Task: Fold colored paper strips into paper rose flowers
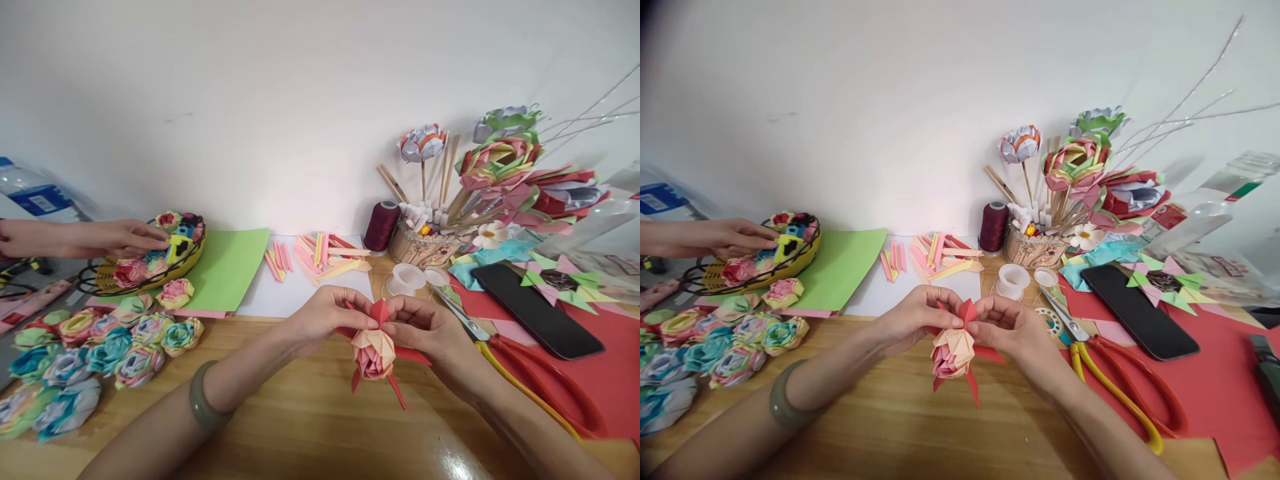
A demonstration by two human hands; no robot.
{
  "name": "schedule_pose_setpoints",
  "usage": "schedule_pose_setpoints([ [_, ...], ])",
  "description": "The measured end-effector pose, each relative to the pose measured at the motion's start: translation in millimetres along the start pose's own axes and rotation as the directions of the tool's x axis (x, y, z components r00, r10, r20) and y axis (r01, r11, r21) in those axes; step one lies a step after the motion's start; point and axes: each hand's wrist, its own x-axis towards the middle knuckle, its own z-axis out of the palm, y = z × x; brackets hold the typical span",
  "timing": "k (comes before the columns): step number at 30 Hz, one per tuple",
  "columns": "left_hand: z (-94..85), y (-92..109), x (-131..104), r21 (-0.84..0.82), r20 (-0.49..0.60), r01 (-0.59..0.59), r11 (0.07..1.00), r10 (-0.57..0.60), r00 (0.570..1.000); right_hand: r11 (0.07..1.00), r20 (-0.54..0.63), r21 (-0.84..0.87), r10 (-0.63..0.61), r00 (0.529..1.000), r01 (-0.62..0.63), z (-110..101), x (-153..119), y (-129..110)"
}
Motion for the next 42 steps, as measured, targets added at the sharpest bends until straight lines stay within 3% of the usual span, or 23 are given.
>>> schedule_pose_setpoints([
  [5,-0.6,-1.8,1.4,-0.003,0.002,0.015,1.0,-0.015,1.0,0.998,-0.005,-0.064,0.004,1.0,-0.004,-2.3,2.0,2.8],
  [12,-4.7,-6.5,6.7,0.076,-0.011,-0.049,0.996,0.05,0.999,0.974,-0.028,-0.225,-0.035,0.999,0.027,-7.5,7.8,12.7],
  [22,-8.7,-10.1,12.2,0.077,0.019,-0.059,0.995,0.058,0.998,0.982,-0.034,-0.185,0.036,0.999,-0.041,-4.4,6.1,3.0],
  [32,-4.4,-11.4,14.3,0.032,-0.08,-0.018,0.999,0.021,0.997,0.978,-0.041,-0.211,-0.013,0.999,0.004,-10.7,12.1,19.0],
  [42,-8.6,-12.9,15.7,0.081,-0.036,-0.081,0.993,0.084,0.996,0.978,-0.058,-0.21,-0.026,0.998,0.014,-10.0,12.5,24.6],
])
